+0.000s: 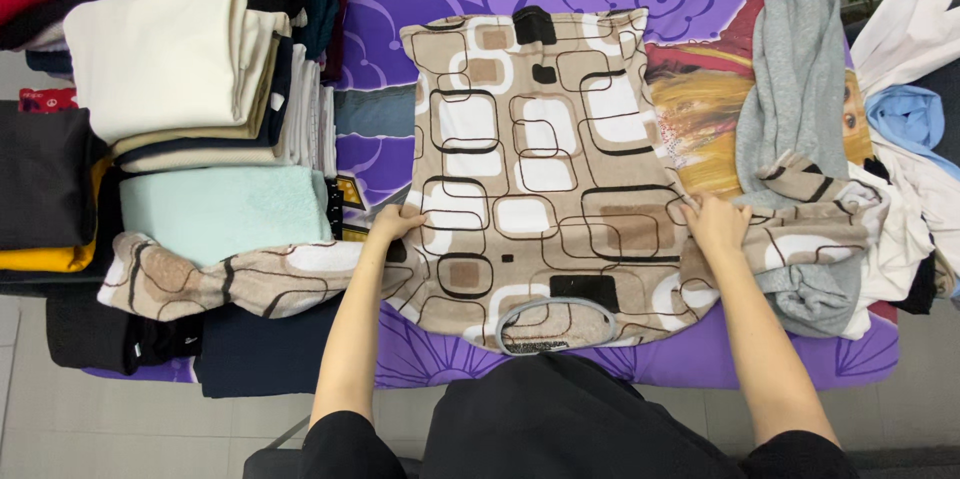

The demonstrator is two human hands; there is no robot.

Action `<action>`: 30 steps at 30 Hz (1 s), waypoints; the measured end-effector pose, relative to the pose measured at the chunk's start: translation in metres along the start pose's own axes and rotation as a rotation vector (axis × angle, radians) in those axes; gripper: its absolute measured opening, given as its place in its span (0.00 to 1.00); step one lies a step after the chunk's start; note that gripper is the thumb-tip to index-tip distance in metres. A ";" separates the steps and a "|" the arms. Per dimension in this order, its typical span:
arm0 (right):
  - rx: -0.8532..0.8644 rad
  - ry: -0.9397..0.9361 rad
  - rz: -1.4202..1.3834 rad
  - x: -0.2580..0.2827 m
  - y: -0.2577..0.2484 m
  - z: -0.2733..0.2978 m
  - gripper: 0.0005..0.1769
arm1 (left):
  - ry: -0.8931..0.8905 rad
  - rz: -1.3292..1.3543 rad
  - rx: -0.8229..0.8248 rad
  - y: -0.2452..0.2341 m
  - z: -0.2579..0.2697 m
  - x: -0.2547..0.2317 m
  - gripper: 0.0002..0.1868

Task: The person folds a pair of light green sweatpants, a patterned long-sleeve shirt, and a white long-sleeve shirt on a purple tablecloth. Each item is smoothed, folded into a compact rectangle, and placed on a growing stack to the left.

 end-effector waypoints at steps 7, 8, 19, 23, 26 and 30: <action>0.147 0.125 -0.015 0.014 0.018 -0.027 0.24 | -0.158 0.313 -0.038 0.003 -0.017 0.010 0.34; 0.152 0.127 -0.013 0.021 0.018 -0.030 0.24 | -0.161 0.313 -0.034 0.002 -0.019 0.003 0.34; 0.072 0.038 -0.283 0.101 0.014 -0.111 0.14 | -0.072 0.912 -0.289 -0.017 -0.140 -0.032 0.15; 0.099 0.099 -0.253 0.073 0.027 -0.123 0.15 | -0.109 0.770 -0.339 -0.025 -0.156 -0.010 0.17; 0.171 0.116 -0.260 0.076 0.025 -0.139 0.16 | -0.104 0.656 -0.293 -0.035 -0.168 -0.020 0.16; -0.006 -0.084 -0.402 0.132 -0.009 -0.184 0.09 | -0.150 0.894 -0.247 -0.059 -0.196 -0.055 0.36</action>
Point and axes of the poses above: each hand's wrist, its own z-axis away from the middle knuckle, its own y-axis out of the palm, x = y × z, the point moved 6 cm from there along -z, towards the middle knuckle, and after that the axes turned 13 degrees about y, right-handed, at the moved point
